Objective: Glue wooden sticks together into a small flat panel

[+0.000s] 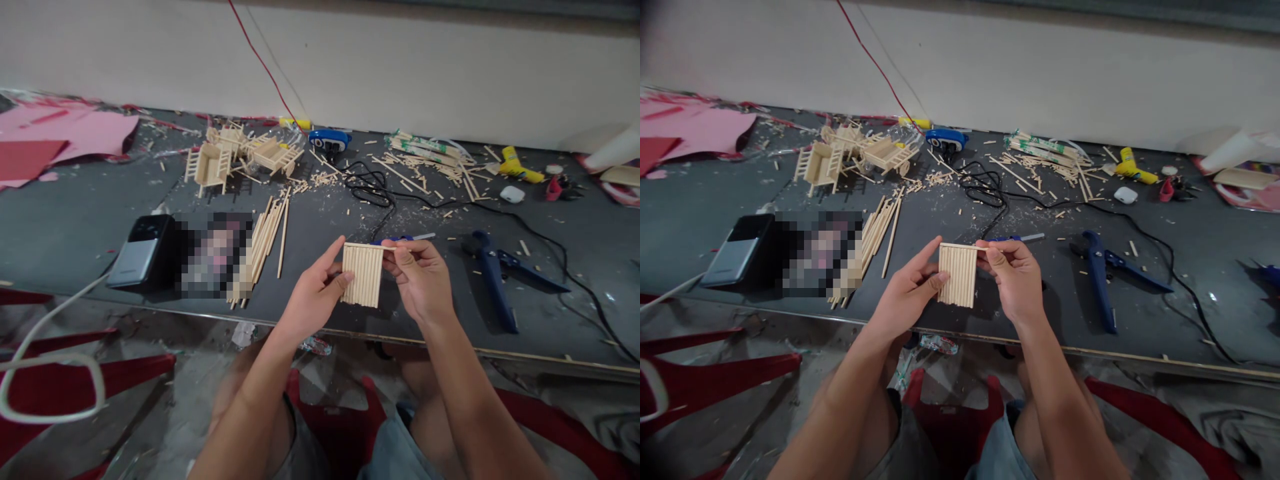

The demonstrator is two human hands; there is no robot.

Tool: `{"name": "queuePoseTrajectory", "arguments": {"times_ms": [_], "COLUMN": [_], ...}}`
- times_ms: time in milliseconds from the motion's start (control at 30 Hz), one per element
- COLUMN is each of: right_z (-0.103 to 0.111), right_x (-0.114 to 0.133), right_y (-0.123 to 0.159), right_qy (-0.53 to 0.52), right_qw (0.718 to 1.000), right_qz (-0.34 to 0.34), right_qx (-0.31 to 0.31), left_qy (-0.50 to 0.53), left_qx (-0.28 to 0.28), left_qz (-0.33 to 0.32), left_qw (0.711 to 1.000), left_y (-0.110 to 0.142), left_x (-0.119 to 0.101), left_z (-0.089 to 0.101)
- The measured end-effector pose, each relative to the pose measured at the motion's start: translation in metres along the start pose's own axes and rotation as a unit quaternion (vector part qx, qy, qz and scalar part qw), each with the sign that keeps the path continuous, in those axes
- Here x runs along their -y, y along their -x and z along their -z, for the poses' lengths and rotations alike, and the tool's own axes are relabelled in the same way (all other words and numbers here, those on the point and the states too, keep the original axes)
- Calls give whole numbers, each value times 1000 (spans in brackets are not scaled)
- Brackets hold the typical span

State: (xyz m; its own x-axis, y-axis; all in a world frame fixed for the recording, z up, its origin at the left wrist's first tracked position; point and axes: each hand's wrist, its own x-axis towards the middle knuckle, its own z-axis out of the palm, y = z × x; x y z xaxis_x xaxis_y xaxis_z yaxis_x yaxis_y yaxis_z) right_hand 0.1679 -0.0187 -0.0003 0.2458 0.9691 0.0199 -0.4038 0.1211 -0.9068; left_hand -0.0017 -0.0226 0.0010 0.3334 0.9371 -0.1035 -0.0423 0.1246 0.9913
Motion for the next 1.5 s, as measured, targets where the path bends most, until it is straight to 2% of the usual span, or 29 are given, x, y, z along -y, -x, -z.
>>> {"name": "queuePoseTrajectory", "arguments": {"times_ms": [800, 967, 1067, 1133, 1200, 1267, 1333, 1400, 1500], "right_z": [-1, -2, -3, -3, -3, -4, -5, -7, -9], "right_x": [-2, -3, -4, -4, -6, -8, -11, -12, -11], "right_y": [0, 0, 1, 2, 3, 4, 5, 7, 9], "right_qy": [0, -5, 5, 6, 6, 9, 13, 12, 3], "right_qw": [1000, 1000, 999, 1000, 1000, 1000, 1000, 1000, 999], "right_qz": [-4, 21, 30, 27, 21, 12, -1, -13, -27], "right_qx": [1, -4, -10, -9, -1, 9, 15, 15, 20], "left_qy": [23, -8, -67, -144, -246, -333, -351, -296, -197], "left_qx": [-5, 0, -30, -57, -94, -158, -214, -207, -129], "left_qz": [16, 10, 3, -9, -29, -67, -113, -135, -126], "left_qw": [1000, 1000, 997, 988, 964, 927, 905, 923, 964], "left_y": [0, 0, -2, -4, -6, -6, -5, -3, 1], "left_x": [-5, -5, 2, 7, 11, 11, 8, 4, 0], "left_z": [0, 8, 18, 24, 28, 27, 22, 14, 2]}}
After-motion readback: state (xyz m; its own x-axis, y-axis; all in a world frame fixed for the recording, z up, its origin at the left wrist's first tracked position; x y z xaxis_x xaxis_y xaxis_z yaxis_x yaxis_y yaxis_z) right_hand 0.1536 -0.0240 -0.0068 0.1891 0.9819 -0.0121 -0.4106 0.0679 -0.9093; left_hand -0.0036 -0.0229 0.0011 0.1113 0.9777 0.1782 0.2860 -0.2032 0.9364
